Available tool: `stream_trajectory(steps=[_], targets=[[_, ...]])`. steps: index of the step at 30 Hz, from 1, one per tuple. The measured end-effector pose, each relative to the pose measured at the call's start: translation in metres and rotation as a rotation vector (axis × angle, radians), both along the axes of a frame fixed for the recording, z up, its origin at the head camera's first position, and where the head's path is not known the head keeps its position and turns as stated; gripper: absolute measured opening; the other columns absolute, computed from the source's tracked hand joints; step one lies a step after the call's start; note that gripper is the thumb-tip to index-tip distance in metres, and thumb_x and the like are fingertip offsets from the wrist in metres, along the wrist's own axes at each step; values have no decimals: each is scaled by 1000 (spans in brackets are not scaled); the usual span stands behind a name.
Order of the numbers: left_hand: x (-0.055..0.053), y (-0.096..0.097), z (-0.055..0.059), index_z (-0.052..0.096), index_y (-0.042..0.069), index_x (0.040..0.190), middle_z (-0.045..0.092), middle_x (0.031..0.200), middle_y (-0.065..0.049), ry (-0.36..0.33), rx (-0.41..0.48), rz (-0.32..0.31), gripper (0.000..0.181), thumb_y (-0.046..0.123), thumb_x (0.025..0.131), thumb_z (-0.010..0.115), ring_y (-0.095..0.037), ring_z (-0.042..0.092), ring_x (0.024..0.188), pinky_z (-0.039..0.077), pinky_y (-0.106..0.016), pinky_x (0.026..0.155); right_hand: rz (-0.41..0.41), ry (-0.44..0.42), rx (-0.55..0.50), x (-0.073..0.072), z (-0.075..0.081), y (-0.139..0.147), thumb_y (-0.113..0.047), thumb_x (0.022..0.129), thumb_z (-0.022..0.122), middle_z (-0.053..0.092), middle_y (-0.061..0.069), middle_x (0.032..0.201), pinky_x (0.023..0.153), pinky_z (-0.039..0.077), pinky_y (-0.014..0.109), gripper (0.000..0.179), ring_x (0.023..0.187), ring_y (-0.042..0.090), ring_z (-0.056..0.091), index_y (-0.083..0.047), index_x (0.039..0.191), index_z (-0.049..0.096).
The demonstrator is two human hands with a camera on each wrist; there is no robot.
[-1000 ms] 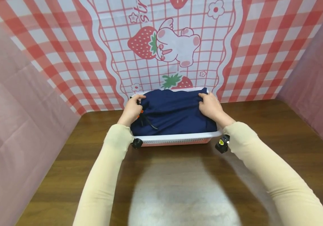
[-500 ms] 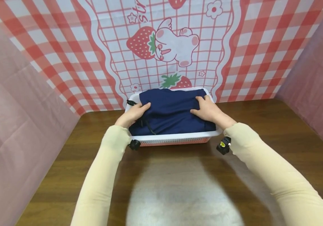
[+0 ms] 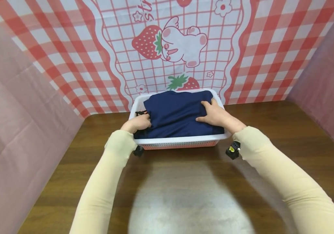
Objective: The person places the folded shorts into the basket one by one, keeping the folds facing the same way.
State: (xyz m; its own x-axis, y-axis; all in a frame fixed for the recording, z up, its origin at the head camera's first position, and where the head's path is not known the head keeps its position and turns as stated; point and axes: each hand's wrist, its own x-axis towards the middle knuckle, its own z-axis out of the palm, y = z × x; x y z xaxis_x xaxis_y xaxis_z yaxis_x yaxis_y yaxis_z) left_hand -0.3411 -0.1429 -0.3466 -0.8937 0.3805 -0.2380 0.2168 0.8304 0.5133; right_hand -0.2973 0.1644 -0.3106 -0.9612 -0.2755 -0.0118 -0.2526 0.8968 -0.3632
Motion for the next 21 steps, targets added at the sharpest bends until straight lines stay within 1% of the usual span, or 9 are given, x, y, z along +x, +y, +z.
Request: stream_trajectory(steps=[2, 4, 7, 9, 11, 13, 15, 17, 21], targets=[[0, 2, 0, 52, -2, 121, 50, 128, -19, 139, -134, 18, 44, 14, 80, 48, -31, 49, 110, 41, -35, 86, -6, 19, 14, 3, 0, -1, -37, 83, 62, 11, 39, 140, 101, 28, 56, 79, 126, 51, 24, 5, 139, 26], [3, 6, 4, 58, 0, 109, 58, 115, -21, 266, -220, 111, 34, 15, 79, 50, -35, 55, 97, 45, -41, 77, -13, 52, 47, 7, 1, -2, -37, 83, 62, 10, 37, 141, 100, 28, 57, 77, 126, 51, 23, 5, 139, 29], [40, 23, 41, 62, 7, 104, 57, 109, -22, 390, -255, 268, 26, 16, 82, 52, -38, 56, 95, 46, -51, 74, -20, 115, 93, 14, 4, -2, -38, 82, 63, 10, 33, 143, 100, 26, 58, 76, 128, 49, 22, 3, 138, 31], [55, 29, 56, 65, 9, 99, 57, 102, -19, 504, -223, 242, 21, 15, 83, 53, -37, 56, 91, 47, -49, 72, 2, 162, 119, 17, 6, -1, -37, 82, 64, 14, 31, 143, 101, 26, 57, 75, 128, 47, 22, 3, 137, 33], [62, 34, 64, 68, 11, 99, 57, 102, -15, 563, -186, 78, 20, 11, 85, 54, -32, 56, 94, 47, -44, 77, 52, 207, 139, 19, 7, -1, -37, 82, 64, 21, 30, 142, 102, 26, 55, 73, 128, 45, 25, 4, 135, 36], [65, 38, 67, 68, 11, 104, 58, 109, -11, 560, -182, -133, 23, 8, 86, 54, -28, 54, 102, 44, -40, 87, 117, 240, 155, 19, 7, -1, -36, 82, 64, 29, 28, 140, 103, 26, 52, 70, 128, 42, 28, 4, 134, 39], [63, 40, 65, 65, 10, 112, 55, 120, -10, 493, -195, -279, 27, 9, 88, 54, -27, 49, 114, 39, -39, 96, 182, 254, 169, 20, 7, -1, -36, 83, 62, 36, 27, 137, 104, 26, 50, 68, 127, 41, 32, 5, 133, 41], [60, 42, 61, 57, 10, 124, 46, 134, -10, 417, -252, -301, 35, 15, 89, 54, -29, 40, 124, 34, -43, 101, 224, 242, 184, 19, 6, -2, -37, 84, 61, 38, 26, 136, 105, 25, 50, 68, 127, 40, 33, 5, 133, 40], [52, 46, 49, 36, 10, 139, 24, 148, -11, 315, -366, -222, 56, 30, 90, 55, -30, 26, 134, 28, -47, 105, 241, 163, 221, 16, 4, -2, -41, 85, 58, 34, 27, 139, 107, 21, 49, 71, 130, 41, 27, 4, 137, 35]])
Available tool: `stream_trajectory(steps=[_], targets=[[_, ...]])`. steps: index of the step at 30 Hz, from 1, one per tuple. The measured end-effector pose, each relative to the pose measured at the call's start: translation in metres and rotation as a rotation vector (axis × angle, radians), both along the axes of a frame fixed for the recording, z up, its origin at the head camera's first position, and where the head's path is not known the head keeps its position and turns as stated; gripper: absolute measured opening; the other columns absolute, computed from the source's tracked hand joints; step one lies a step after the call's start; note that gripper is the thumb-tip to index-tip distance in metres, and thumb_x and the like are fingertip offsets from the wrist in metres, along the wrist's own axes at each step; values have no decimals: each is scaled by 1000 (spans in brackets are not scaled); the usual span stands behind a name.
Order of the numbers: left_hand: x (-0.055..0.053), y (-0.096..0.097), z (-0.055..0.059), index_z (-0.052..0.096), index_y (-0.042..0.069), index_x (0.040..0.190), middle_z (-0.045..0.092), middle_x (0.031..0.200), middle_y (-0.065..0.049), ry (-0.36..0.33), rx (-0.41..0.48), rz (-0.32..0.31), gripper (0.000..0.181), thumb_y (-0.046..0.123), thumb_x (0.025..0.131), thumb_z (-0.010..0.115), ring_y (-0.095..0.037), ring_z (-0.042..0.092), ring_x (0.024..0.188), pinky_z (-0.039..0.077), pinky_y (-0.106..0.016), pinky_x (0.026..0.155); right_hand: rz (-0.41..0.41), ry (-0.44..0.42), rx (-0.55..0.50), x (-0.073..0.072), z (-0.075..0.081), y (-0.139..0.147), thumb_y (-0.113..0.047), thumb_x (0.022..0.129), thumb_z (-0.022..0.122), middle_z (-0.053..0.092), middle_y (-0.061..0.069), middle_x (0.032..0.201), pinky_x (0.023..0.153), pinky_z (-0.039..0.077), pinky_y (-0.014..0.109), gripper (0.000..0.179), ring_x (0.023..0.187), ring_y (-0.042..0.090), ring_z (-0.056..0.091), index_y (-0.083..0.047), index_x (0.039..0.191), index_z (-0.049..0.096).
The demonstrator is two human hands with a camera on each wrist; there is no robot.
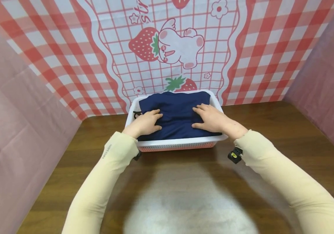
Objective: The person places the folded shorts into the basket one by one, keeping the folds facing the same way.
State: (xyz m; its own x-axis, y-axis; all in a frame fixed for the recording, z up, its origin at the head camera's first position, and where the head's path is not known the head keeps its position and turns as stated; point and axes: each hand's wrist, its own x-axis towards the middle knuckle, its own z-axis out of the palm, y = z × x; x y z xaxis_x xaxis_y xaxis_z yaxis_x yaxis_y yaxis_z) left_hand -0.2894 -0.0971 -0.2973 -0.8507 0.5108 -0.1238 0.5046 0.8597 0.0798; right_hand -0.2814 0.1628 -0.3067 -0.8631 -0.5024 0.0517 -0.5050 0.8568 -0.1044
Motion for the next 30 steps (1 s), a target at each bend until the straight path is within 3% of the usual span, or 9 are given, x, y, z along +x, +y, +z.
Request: stream_trajectory(steps=[3, 7, 11, 15, 18, 21, 24, 26, 30], targets=[[-4, 0, -7, 24, 9, 144, 10, 152, -11, -30, -46, 47, 73, 38, 86, 58, -29, 14, 138, 22, -50, 107, -24, -68, 28, -3, -2, 1, -44, 85, 57, 26, 28, 143, 108, 17, 49, 77, 134, 41, 18, 3, 139, 30], [-6, -2, -11, 11, 9, 147, -3, 153, -10, -49, -74, 67, 97, 45, 77, 68, -28, 0, 140, 18, -55, 107, -34, -118, 54, -8, -5, 3, -48, 84, 57, 19, 29, 145, 109, 15, 49, 84, 135, 42, 11, 4, 140, 25], [-8, -5, -12, 3, 6, 146, -9, 152, -13, -103, -73, 31, 108, 45, 72, 72, -31, -6, 139, 14, -51, 109, -17, -149, 103, -13, -6, 4, -50, 82, 58, 15, 31, 145, 109, 14, 48, 89, 135, 43, 11, 8, 140, 23], [-10, -8, -12, 1, 3, 146, -11, 151, -16, -163, -69, -14, 106, 43, 76, 70, -34, -8, 138, 11, -46, 111, -7, -176, 146, -17, -8, 2, -51, 81, 59, 14, 33, 144, 109, 14, 49, 91, 134, 44, 12, 9, 140, 22], [-11, -9, -7, 13, 4, 145, 3, 152, -16, -149, -20, -8, 93, 43, 79, 65, -33, 6, 139, 18, -45, 110, -9, -167, 136, -18, -6, 2, -50, 80, 61, 17, 33, 143, 109, 15, 50, 91, 134, 44, 13, 9, 139, 25], [-10, -8, 2, 38, 6, 138, 33, 143, -15, -25, 48, 20, 70, 41, 83, 62, -30, 34, 130, 33, -44, 102, -16, -133, 81, -18, -2, 3, -49, 78, 64, 19, 31, 143, 109, 16, 50, 90, 134, 43, 13, 7, 138, 27], [-9, -7, 10, 46, 7, 132, 41, 137, -15, 78, 57, 69, 60, 38, 84, 62, -32, 40, 124, 35, -47, 98, -15, -66, 19, -19, 1, 4, -46, 79, 64, 21, 30, 143, 108, 17, 50, 88, 134, 43, 12, 7, 139, 27], [-10, -7, 11, 37, 5, 138, 28, 145, -15, 64, 8, 94, 69, 40, 83, 62, -36, 31, 130, 29, -50, 103, -11, -26, -1, -21, 2, 5, -44, 80, 63, 21, 29, 143, 108, 17, 50, 87, 134, 43, 13, 7, 139, 25], [-12, -7, 9, 12, 5, 146, -4, 153, -12, -61, -98, 135, 93, 46, 80, 63, -41, 7, 136, 16, -54, 107, -10, -38, 18, -27, 1, 4, -46, 83, 59, 17, 29, 145, 109, 16, 49, 89, 134, 43, 13, 8, 141, 18]])
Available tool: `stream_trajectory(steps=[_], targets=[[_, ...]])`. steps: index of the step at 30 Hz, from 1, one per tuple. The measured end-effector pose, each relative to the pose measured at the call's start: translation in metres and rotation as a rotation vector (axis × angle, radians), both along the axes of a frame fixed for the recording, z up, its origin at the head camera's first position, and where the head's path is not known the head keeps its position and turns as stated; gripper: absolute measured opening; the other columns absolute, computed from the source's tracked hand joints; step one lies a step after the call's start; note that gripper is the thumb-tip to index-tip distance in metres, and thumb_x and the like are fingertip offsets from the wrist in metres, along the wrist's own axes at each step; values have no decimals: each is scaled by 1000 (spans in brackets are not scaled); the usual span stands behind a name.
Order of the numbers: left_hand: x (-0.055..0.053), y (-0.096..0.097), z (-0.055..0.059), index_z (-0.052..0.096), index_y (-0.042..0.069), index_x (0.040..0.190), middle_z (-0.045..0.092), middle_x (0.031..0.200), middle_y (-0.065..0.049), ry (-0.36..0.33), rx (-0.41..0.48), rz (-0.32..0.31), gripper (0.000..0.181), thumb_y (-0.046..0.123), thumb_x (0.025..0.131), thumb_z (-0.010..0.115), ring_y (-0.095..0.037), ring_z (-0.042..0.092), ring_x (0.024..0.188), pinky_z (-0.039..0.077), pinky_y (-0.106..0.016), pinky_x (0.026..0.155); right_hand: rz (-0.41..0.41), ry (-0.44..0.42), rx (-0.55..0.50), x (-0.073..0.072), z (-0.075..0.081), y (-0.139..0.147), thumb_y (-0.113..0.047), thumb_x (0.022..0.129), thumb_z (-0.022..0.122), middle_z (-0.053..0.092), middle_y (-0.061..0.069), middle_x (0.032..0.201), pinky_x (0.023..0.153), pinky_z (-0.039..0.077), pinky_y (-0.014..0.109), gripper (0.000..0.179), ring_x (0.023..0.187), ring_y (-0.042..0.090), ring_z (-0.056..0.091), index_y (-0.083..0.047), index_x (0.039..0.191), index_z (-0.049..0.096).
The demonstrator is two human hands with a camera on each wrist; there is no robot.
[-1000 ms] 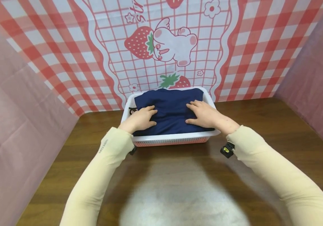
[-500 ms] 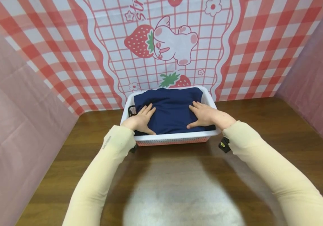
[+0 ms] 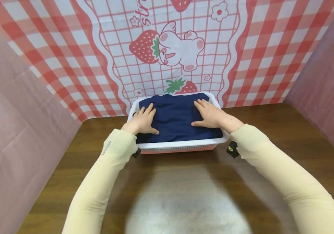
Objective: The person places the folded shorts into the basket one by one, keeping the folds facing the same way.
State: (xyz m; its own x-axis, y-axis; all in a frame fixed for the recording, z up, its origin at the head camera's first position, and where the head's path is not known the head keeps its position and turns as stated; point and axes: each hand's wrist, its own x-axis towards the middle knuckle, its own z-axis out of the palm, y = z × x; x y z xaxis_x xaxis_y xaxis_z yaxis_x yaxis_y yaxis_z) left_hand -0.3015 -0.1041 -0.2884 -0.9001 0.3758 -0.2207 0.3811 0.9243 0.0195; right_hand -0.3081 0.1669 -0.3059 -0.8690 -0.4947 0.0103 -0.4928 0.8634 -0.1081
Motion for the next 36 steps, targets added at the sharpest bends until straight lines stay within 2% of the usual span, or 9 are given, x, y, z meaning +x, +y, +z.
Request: stream_trajectory(steps=[2, 4, 7, 10, 15, 20, 24, 30, 36], targets=[[-1, 0, -2, 5, 6, 146, -10, 152, -11, -33, -7, 20, 99, 47, 79, 64, -43, 6, 136, 15, -55, 107, -10, -43, 11, -3, -2, -1, -48, 84, 57, 14, 30, 146, 110, 14, 48, 92, 135, 42, 11, 9, 141, 14], [-3, -1, -4, 2, 6, 146, -11, 152, -10, -34, 9, 26, 101, 46, 78, 66, -42, 9, 136, 16, -54, 107, -31, -81, 11, -6, -4, -1, -49, 83, 57, 12, 29, 146, 110, 13, 47, 94, 136, 41, 10, 10, 141, 11], [-6, -2, -7, -1, 4, 146, -12, 152, -11, -32, 61, 15, 105, 41, 77, 69, -37, 9, 137, 17, -53, 107, -53, -121, 3, -11, -5, 0, -51, 82, 57, 9, 29, 147, 111, 11, 46, 98, 137, 39, 8, 11, 141, 9], [-8, -4, -11, -4, 1, 145, -14, 151, -14, -49, 99, -1, 109, 38, 75, 71, -29, 2, 139, 16, -52, 108, -55, -143, 8, -14, -7, 0, -52, 80, 58, 9, 29, 147, 111, 11, 45, 101, 137, 39, 8, 11, 141, 8], [-10, -6, -21, -7, 0, 144, -16, 150, -16, -78, 154, -15, 112, 38, 75, 72, -28, -3, 139, 17, -51, 108, -63, -158, 31, -17, -9, 1, -54, 77, 61, 11, 29, 147, 110, 14, 45, 105, 136, 38, 12, 10, 141, 9], [-14, -12, -31, -9, -1, 143, -20, 149, -15, -113, 291, -59, 110, 32, 76, 72, -27, -9, 139, 15, -43, 111, -73, -152, 34, -16, -10, 1, -54, 76, 62, 13, 29, 146, 110, 16, 46, 106, 136, 38, 14, 10, 141, 10], [-15, -18, -33, -9, 0, 144, -21, 149, -13, -140, 371, -82, 107, 28, 78, 70, -26, -11, 138, 12, -43, 111, -71, -137, 31, -16, -9, 1, -53, 76, 63, 14, 29, 146, 110, 16, 46, 104, 136, 38, 14, 11, 141, 11], [-8, -19, -27, 2, 1, 145, -14, 151, -15, -143, 340, -54, 99, 28, 78, 70, -29, -4, 139, 15, -44, 111, -36, -131, 24, -9, -8, 3, -53, 78, 60, 13, 29, 146, 110, 14, 46, 102, 136, 39, 13, 10, 141, 11], [-3, -21, -24, 8, 2, 145, -8, 151, -17, -131, 289, -43, 99, 28, 76, 73, -32, 3, 139, 18, -43, 110, -65, -137, 89, 3, -10, 10, -69, 71, 56, 17, 22, 148, 110, 5, 51, 111, 137, 32, 17, 4, 143, 13]])
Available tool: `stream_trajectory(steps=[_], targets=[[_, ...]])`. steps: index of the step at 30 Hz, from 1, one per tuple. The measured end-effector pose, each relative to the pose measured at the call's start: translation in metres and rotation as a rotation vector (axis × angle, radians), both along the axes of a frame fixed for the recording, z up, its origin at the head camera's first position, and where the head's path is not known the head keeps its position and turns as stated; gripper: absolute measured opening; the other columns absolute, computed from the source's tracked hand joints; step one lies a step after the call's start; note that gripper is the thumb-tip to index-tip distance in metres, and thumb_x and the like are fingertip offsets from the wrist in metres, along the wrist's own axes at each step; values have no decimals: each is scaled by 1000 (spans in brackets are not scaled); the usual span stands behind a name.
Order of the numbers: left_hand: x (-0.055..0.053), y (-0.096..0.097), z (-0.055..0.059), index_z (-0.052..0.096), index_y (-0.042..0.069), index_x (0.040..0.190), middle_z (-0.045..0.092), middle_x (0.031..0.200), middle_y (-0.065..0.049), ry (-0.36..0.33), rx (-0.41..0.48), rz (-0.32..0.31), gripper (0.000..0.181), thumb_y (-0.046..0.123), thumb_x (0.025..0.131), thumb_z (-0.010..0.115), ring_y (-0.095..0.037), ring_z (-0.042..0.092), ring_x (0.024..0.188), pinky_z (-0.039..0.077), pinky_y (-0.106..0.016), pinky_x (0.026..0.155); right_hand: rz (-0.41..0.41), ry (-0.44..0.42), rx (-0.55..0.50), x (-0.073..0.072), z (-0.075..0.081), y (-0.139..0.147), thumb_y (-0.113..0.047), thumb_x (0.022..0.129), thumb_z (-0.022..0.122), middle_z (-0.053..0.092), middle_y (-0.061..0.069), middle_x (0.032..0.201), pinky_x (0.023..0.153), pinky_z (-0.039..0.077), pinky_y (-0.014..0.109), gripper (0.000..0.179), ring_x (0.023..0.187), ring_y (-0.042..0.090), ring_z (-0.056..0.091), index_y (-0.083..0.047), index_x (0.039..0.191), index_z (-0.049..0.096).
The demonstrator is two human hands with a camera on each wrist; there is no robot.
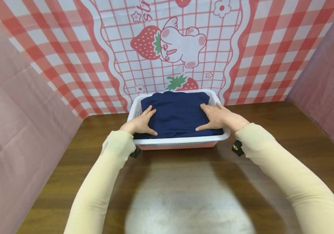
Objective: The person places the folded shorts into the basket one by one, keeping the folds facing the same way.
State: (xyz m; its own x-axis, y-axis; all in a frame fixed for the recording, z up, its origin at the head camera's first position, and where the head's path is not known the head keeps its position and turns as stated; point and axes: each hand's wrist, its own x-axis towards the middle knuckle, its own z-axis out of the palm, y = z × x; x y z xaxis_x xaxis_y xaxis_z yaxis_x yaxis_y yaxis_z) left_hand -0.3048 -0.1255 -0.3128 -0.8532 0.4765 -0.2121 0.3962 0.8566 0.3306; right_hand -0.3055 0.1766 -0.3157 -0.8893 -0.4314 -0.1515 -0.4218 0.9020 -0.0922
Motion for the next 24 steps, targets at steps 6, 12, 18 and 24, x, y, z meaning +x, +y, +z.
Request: stream_trajectory(steps=[6, 12, 18, 24], targets=[[2, -4, -2, 5, 4, 146, -10, 151, -16, -20, -28, 4, 98, 31, 78, 71, -32, 1, 139, 18, -43, 110, 14, 9, 66, 2, -3, -1, -72, 73, 49, 16, 17, 150, 109, 0, 52, 105, 137, 30, 18, -1, 144, 18], [12, -13, 2, 13, 2, 145, -2, 151, -19, -27, -7, -16, 72, 18, 89, 56, -33, 4, 138, 17, -44, 110, 52, 48, -34, 5, -7, 6, -64, 80, 48, 23, 18, 148, 109, 2, 52, 90, 136, 32, 20, -3, 142, 26], [18, -12, 8, 27, 4, 143, 12, 150, -21, -8, -71, -42, 68, 1, 81, 56, -37, 10, 137, 27, -43, 106, 93, 118, -79, 15, -9, 19, -54, 85, 50, 30, 17, 145, 110, 3, 50, 77, 135, 31, 25, -2, 139, 34], [16, -4, 0, 20, 9, 145, 4, 151, -18, -77, -136, -22, 72, -1, 81, 52, -35, 12, 137, 34, -37, 96, 117, 147, -21, 20, -10, 20, -53, 86, 49, 34, 18, 143, 108, 3, 54, 74, 134, 33, 25, 0, 137, 38]])
